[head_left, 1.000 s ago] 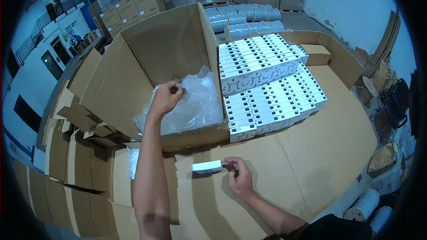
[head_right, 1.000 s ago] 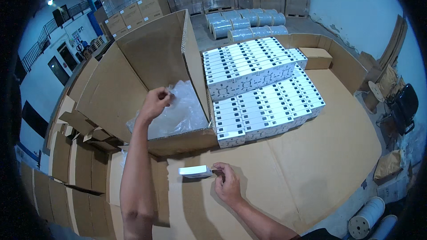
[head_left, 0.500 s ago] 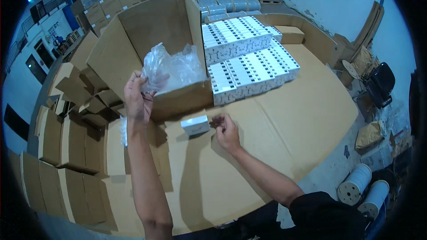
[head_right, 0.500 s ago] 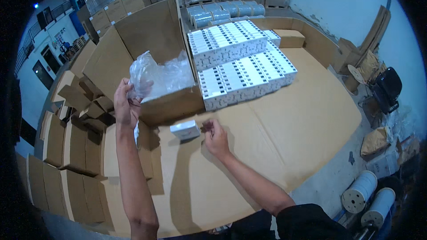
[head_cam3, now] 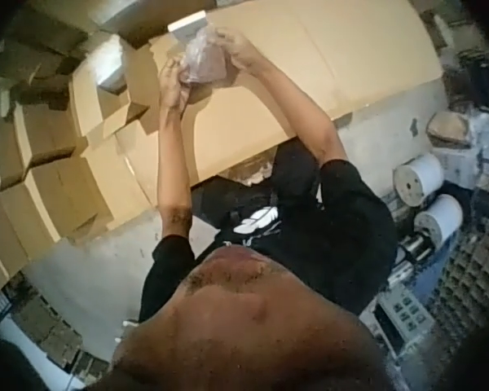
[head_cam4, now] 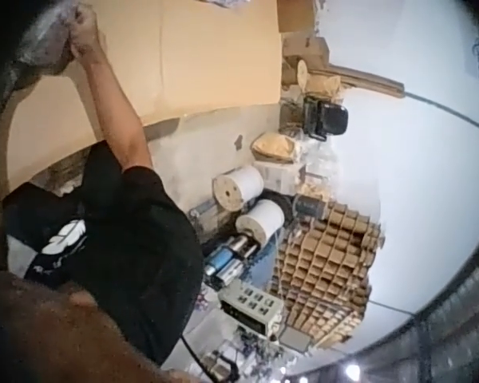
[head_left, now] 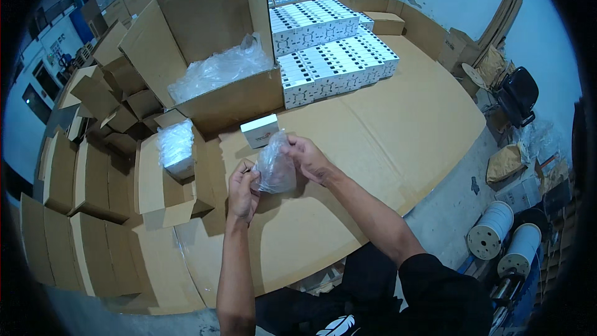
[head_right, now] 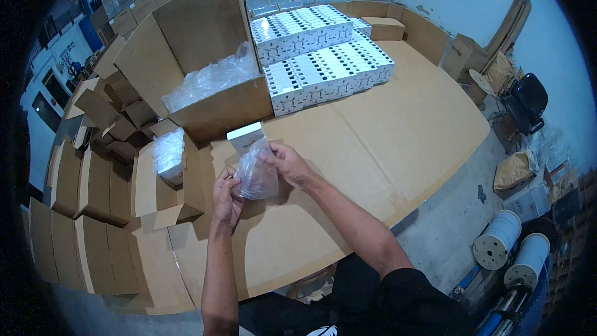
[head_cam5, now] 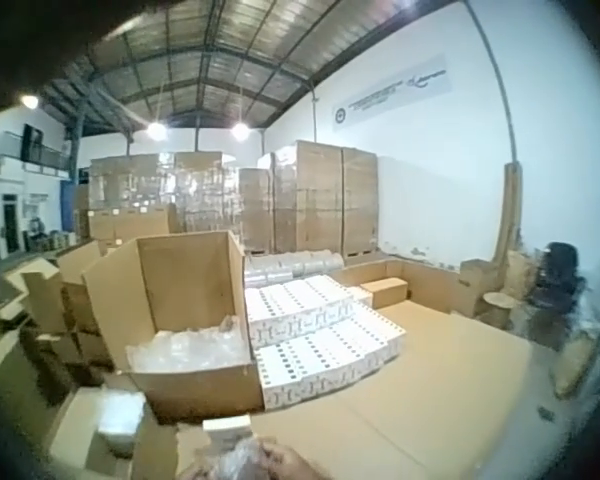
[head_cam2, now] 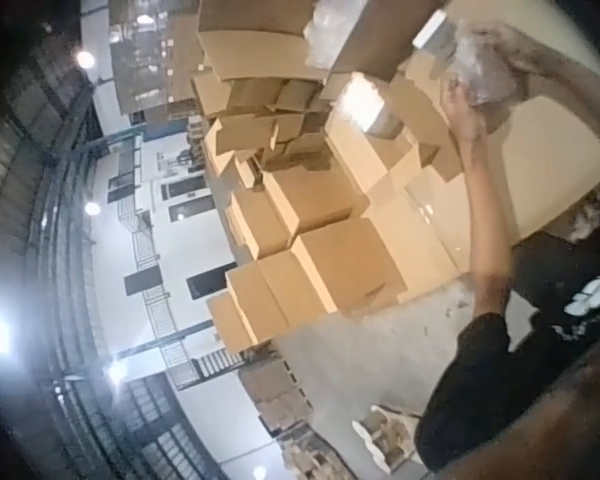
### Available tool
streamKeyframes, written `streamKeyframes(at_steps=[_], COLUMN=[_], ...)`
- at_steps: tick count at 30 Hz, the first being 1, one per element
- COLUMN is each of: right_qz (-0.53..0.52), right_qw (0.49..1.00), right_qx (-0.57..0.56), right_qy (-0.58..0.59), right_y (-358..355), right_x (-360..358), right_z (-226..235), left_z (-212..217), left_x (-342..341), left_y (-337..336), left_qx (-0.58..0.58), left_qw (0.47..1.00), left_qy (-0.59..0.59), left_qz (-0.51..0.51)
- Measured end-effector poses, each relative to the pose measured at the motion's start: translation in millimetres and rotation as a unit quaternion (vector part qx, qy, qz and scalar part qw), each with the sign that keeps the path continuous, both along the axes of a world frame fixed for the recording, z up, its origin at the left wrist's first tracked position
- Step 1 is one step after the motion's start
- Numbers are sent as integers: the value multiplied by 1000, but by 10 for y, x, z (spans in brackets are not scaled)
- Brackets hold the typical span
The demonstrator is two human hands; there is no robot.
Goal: Packing product boxes into plastic bags and shipping boxes.
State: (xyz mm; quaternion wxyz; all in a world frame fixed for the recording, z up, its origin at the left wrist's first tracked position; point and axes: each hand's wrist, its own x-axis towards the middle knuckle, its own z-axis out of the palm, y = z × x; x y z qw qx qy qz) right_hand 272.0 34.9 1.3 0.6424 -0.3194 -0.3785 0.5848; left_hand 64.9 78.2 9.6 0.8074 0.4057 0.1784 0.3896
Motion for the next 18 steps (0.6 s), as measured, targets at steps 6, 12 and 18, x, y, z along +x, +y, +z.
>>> streamKeyframes(at_steps=[6, 12, 18], right_qz=[-122, -152, -102], right_qw=[989, 987, 976], right_qx=[-28, -56, -43], right_qy=[-74, -23, -187], right_y=[26, 69, 24], right_x=[-13, -57, -267], right_z=[12, 27, 111], left_z=[-194, -197, -45], left_x=[-42, -197, -40], left_y=[32, 72, 12], left_qx=[26, 131, 219], left_qw=[996, 965, 943], left_qy=[82, 220, 196], left_qz=[38, 60, 158])
